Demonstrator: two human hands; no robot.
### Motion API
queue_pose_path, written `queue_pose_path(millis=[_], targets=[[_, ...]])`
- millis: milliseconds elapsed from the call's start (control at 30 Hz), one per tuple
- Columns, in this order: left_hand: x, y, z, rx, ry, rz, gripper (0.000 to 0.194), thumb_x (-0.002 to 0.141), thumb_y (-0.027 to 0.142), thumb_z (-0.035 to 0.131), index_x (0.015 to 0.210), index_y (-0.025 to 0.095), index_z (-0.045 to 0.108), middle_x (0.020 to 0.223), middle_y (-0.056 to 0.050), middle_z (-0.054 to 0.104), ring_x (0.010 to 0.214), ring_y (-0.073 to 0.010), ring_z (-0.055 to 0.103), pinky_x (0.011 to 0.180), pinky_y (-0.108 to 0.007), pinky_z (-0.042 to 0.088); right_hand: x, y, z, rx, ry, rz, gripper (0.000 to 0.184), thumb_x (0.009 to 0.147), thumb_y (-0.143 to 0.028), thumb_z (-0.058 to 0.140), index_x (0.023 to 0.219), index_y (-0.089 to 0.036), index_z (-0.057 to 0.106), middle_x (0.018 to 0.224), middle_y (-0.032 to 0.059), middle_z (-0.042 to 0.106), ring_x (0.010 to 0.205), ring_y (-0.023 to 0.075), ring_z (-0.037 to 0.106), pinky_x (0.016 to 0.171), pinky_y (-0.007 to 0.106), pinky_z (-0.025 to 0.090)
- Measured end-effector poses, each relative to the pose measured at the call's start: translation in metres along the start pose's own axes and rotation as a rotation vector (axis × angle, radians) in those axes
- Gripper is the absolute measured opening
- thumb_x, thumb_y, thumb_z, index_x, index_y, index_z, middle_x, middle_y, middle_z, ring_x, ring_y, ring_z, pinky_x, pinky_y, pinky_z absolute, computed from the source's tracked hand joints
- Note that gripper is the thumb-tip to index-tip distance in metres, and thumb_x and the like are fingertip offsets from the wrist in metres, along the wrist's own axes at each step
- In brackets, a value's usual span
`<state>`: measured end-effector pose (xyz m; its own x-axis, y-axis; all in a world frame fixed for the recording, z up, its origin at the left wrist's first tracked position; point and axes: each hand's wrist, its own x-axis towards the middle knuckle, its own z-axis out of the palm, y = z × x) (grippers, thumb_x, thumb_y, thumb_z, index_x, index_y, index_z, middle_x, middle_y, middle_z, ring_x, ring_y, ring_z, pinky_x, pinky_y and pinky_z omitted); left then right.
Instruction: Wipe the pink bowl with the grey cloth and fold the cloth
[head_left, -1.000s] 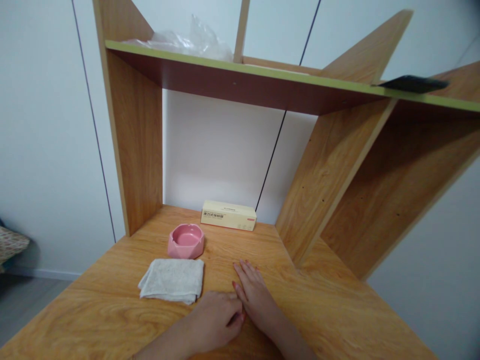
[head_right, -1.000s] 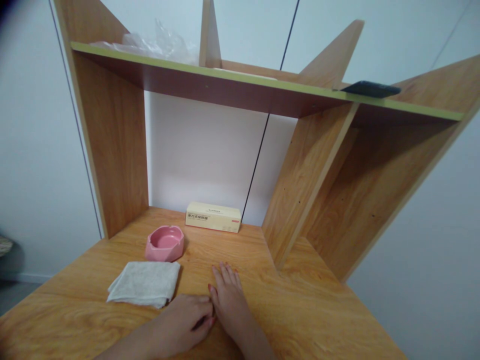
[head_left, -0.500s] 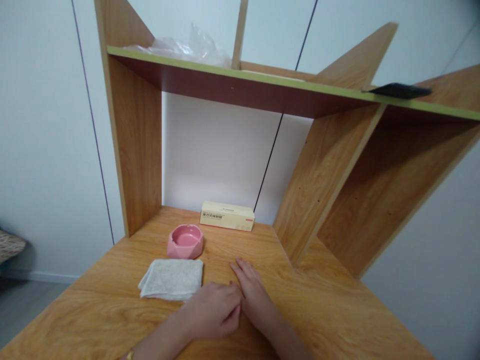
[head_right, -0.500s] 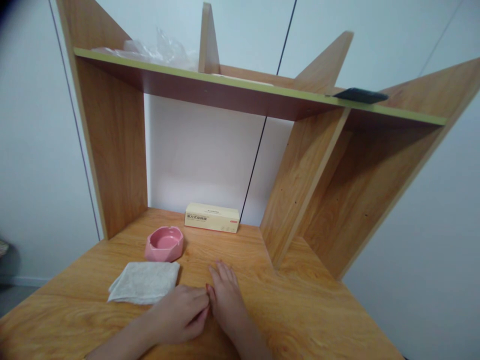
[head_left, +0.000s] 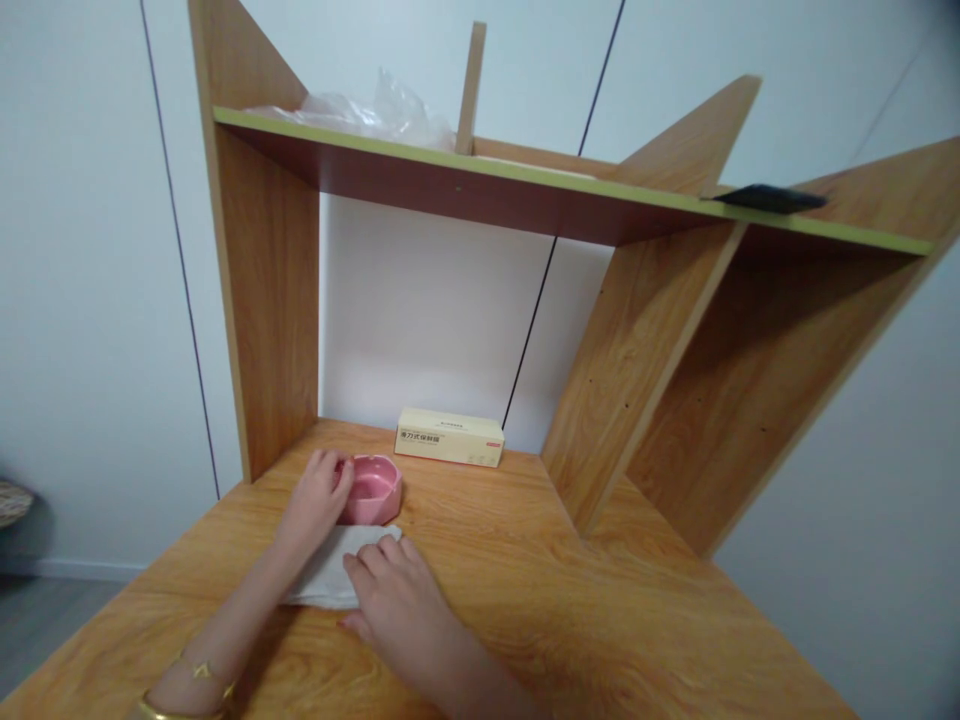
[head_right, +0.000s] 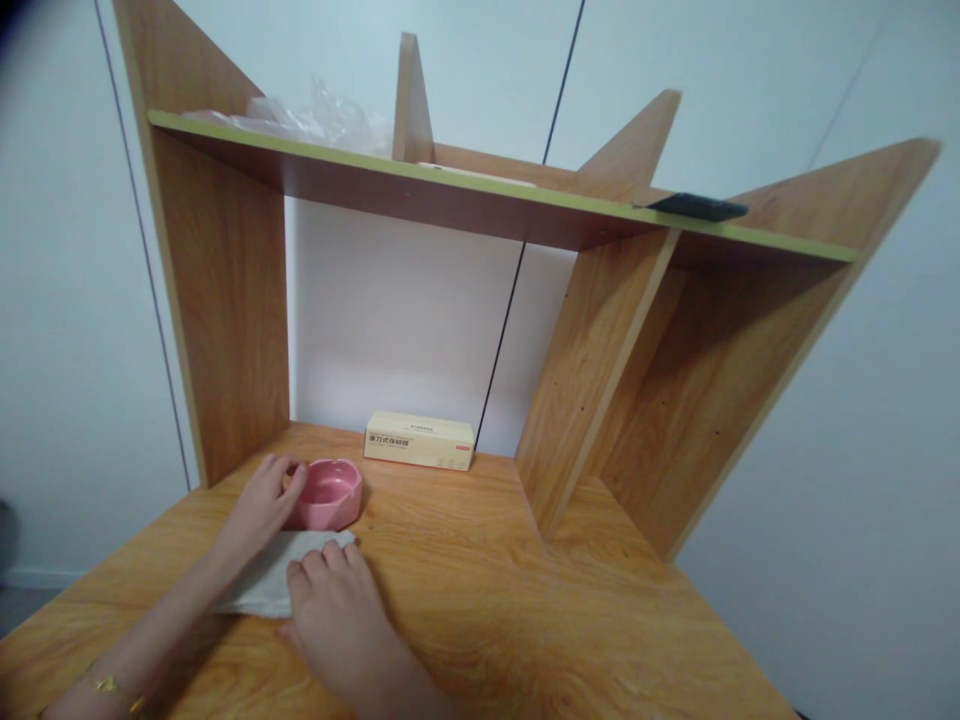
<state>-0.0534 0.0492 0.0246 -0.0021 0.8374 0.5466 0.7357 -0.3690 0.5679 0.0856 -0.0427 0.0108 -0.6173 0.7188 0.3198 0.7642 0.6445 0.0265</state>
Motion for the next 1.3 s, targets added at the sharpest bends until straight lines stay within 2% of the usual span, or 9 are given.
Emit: queue_pose_path(millis=[100,167,267,367,500,633,800,1067,1300], targets=[[0.001,-0.013,0.004,0.020,-0.023,-0.155,0.037,0.079,0.040,0.028,0.095,0.013,0.049,0.099,-0.012,0.047,0.092,-0.0256,0.052,0.086,-0.038,0.038,0.005,0.007,-0.002,-0.100,-0.045,-0.005,0.015,0.084,-0.018,0.047,0.093,-0.016,0.058,0.087,0.0054,0.061,0.085,0.0198,0.050,0.077,0.033,0.038],[0.001,-0.018,0.006,0.019,-0.077,-0.251,0.045,0.078,0.041,0.029,0.104,0.010,0.047,0.107,-0.015,0.044,0.098,-0.0275,0.050,0.089,-0.040,0.036,0.000,0.020,-0.008,-0.133,-0.086,0.052,0.019,0.083,-0.010,0.042,0.087,-0.017,0.059,0.086,0.0046,0.062,0.086,0.0193,0.051,0.076,0.032,0.036],[0.000,-0.023,0.011,-0.002,-0.141,-0.326,0.051,0.077,0.042,0.031,0.108,0.005,0.047,0.109,-0.019,0.044,0.101,-0.0302,0.049,0.091,-0.041,0.035,-0.021,0.054,-0.024,-0.175,-0.163,0.242,0.027,0.081,-0.004,0.038,0.086,-0.017,0.060,0.089,0.0058,0.064,0.090,0.0202,0.051,0.076,0.032,0.033],[0.000,-0.027,0.019,-0.038,-0.175,-0.362,0.050,0.076,0.043,0.033,0.105,0.005,0.049,0.105,-0.019,0.048,0.103,-0.0316,0.049,0.090,-0.042,0.036,-0.047,0.091,-0.040,-0.236,-0.243,0.585,0.033,0.080,0.000,0.035,0.087,-0.017,0.062,0.093,0.0092,0.064,0.094,0.0223,0.051,0.076,0.033,0.030],[-0.003,-0.029,0.027,-0.106,-0.205,-0.421,0.047,0.077,0.044,0.036,0.100,0.007,0.052,0.104,-0.019,0.049,0.097,-0.0311,0.052,0.078,-0.040,0.044,-0.071,0.117,-0.052,-0.204,-0.242,0.706,0.024,0.073,-0.005,0.047,0.086,-0.018,0.063,0.092,0.0085,0.062,0.093,0.0234,0.050,0.074,0.031,0.030],[-0.004,-0.028,0.027,-0.205,-0.239,-0.476,0.044,0.074,0.042,0.044,0.102,0.009,0.051,0.104,-0.019,0.049,0.083,-0.0270,0.059,0.055,-0.032,0.050,-0.075,0.121,-0.050,-0.034,-0.183,0.676,0.019,0.068,-0.021,0.061,0.086,-0.023,0.064,0.094,0.0038,0.059,0.094,0.0210,0.048,0.076,0.028,0.031],[-0.004,-0.026,0.026,-0.375,-0.305,-0.550,0.034,0.073,0.029,0.047,0.101,0.010,0.051,0.072,-0.007,0.058,0.044,-0.0154,0.054,0.035,-0.023,0.040,-0.078,0.130,-0.042,-0.081,-0.023,0.669,0.022,0.084,-0.028,0.044,0.081,-0.021,0.065,0.085,0.0070,0.057,0.087,0.0207,0.049,0.076,0.029,0.034],[-0.006,-0.012,0.026,-0.665,-0.342,-0.654,0.033,0.076,0.023,0.038,0.107,0.014,0.043,0.045,0.004,0.048,0.033,-0.0105,0.045,0.031,-0.016,0.033,-0.072,0.117,-0.031,-0.273,0.201,0.755,0.030,0.090,-0.026,0.029,0.086,-0.020,0.058,0.086,0.0065,0.054,0.079,0.0180,0.054,0.064,0.026,0.039],[-0.017,0.016,0.025,-0.989,-0.448,-0.662,0.040,0.073,0.038,0.047,0.109,0.024,0.039,0.059,0.006,0.051,0.036,-0.0052,0.045,0.035,-0.013,0.034,-0.061,0.101,-0.020,-0.224,0.293,0.758,0.031,0.091,-0.028,0.025,0.095,-0.020,0.055,0.090,0.0057,0.054,0.076,0.0157,0.056,0.052,0.023,0.038]])
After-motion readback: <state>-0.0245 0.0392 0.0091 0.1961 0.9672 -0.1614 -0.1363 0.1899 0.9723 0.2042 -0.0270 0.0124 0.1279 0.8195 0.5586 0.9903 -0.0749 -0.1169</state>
